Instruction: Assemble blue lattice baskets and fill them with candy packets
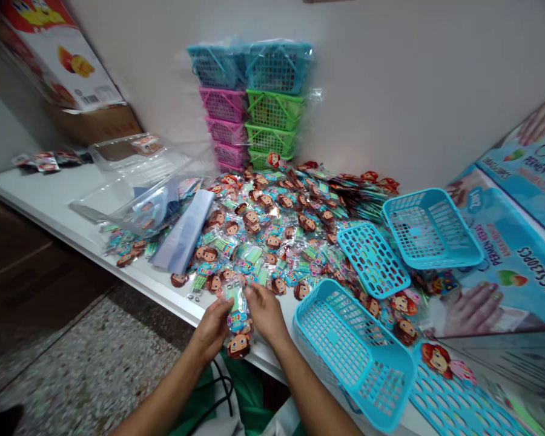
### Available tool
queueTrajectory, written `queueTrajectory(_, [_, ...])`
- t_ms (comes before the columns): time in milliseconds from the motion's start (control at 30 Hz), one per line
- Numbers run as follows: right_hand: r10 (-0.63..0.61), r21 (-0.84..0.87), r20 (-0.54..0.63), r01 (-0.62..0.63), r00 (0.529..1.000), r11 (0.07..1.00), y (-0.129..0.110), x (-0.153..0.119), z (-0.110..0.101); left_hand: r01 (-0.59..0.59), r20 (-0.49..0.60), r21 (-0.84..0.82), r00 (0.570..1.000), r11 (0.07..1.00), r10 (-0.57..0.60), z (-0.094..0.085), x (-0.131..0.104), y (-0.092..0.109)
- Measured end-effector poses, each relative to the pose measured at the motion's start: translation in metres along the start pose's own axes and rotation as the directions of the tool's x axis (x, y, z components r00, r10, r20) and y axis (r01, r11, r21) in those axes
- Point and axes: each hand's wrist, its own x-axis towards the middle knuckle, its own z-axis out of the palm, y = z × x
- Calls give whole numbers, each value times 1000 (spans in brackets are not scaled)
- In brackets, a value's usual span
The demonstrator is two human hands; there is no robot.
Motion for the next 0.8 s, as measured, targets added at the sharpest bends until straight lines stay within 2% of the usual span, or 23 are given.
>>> queueTrajectory(33, [4,-84,-53,-9,999,996,-5,12,1,-7,-9,-9,1000,1000,7,-3,-1,3])
queueTrajectory(133, [50,-185,-204,-89,978,979,-14,57,2,-14,-25,-33,1000,999,13,-11,-2,12])
queueTrajectory(233, [66,-244,-254,-130,965,961,-16,97,3,5,-32,-54,999,999,-6,-18,-2,14])
queueTrajectory(300, [65,-265,-263,-137,963,954,-16,110,1,18,-22,-63,1000,998,-19,-20,-2,15])
queueTrajectory(367, [50,-287,-270,-130,961,949,-14,110,0,23,-9,-69,1000,997,-24,-21,-1,15])
queueTrajectory(567, [-24,-338,-223,-55,975,939,-6,82,9,1,21,-95,1000,995,1,-20,6,16])
queueTrajectory(733, [-87,-251,-173,42,981,967,-9,80,0,-30,112,-117,993,993,43,-9,2,20])
queueTrajectory(800, [-102,-198,-119,77,988,977,-15,70,-7,-69,170,-125,981,990,90,-5,-3,23])
